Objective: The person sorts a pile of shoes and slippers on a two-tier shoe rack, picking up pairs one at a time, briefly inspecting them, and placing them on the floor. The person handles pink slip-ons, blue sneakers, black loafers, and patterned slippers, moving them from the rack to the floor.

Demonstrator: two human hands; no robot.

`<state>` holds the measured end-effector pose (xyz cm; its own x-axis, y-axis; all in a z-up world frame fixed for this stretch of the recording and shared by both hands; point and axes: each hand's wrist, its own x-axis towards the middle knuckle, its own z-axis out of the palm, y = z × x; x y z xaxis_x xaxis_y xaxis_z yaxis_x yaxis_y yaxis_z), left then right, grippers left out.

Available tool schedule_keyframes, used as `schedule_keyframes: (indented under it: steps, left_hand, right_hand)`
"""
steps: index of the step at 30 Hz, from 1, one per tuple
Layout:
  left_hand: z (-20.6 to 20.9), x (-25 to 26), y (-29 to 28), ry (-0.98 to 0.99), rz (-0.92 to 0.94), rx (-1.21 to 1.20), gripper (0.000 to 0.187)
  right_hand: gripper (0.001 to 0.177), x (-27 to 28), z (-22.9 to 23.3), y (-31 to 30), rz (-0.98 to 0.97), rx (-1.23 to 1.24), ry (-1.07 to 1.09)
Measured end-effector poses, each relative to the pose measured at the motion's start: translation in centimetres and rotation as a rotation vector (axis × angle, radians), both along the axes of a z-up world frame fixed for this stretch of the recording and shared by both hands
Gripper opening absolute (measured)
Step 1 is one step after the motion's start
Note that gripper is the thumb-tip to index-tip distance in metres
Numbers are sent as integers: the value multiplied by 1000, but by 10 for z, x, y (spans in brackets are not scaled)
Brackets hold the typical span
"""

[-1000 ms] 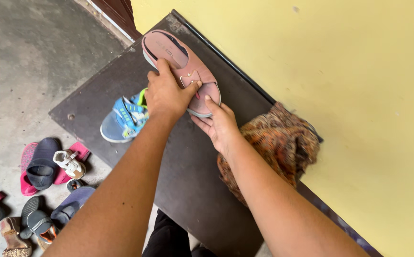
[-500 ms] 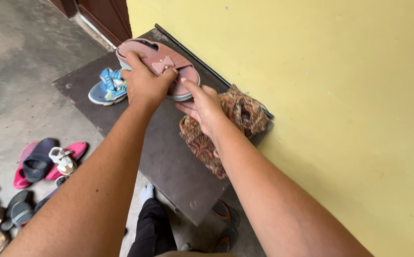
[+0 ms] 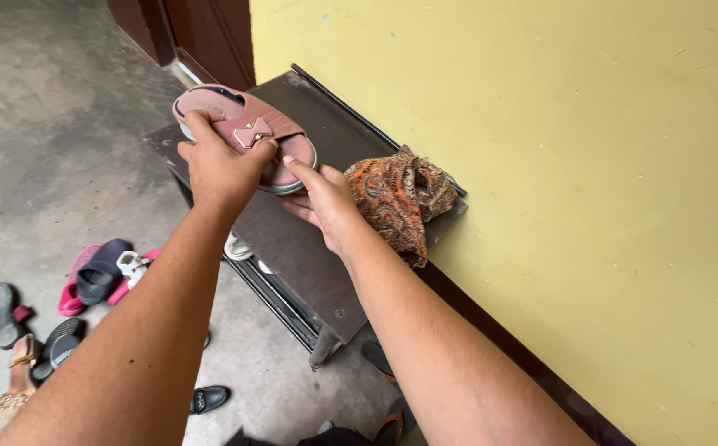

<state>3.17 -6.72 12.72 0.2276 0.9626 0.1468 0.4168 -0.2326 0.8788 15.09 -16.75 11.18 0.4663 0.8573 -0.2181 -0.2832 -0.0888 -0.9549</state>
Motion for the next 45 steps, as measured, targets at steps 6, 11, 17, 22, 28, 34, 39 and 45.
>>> schedule_keyframes:
  steps: [6, 11, 17, 22, 28, 34, 39, 45]
  left_hand:
    - [0, -71, 14, -19, 84, 2, 88]
    - [-7, -158, 26, -37, 162, 15, 86]
    - [-24, -271, 33, 7, 287, -218, 97]
    - [-59, -347, 34, 140, 343, -210, 100]
    - [-96, -407, 29, 160, 370, -323, 104]
    - [-85, -438, 45, 84, 330, -251, 101]
    - [-59, -439, 61, 230, 400, -387, 86]
    - [-79, -431, 65, 306, 335, -408, 70]
  right_hand:
    - [39, -60, 7, 9, 148, 63, 51]
    - [37, -143, 5, 32, 203, 73, 94]
    - [34, -252, -12, 45, 273, 8, 79]
    - [34, -324, -48, 53, 314, -58, 88]
    - [39, -378, -76, 56, 379, -208, 51]
    - [49, -408, -72, 80, 406, -187, -67]
    - [74, -413, -62, 101, 312, -248, -122]
    - [74, -407, -65, 93, 295, -252, -132]
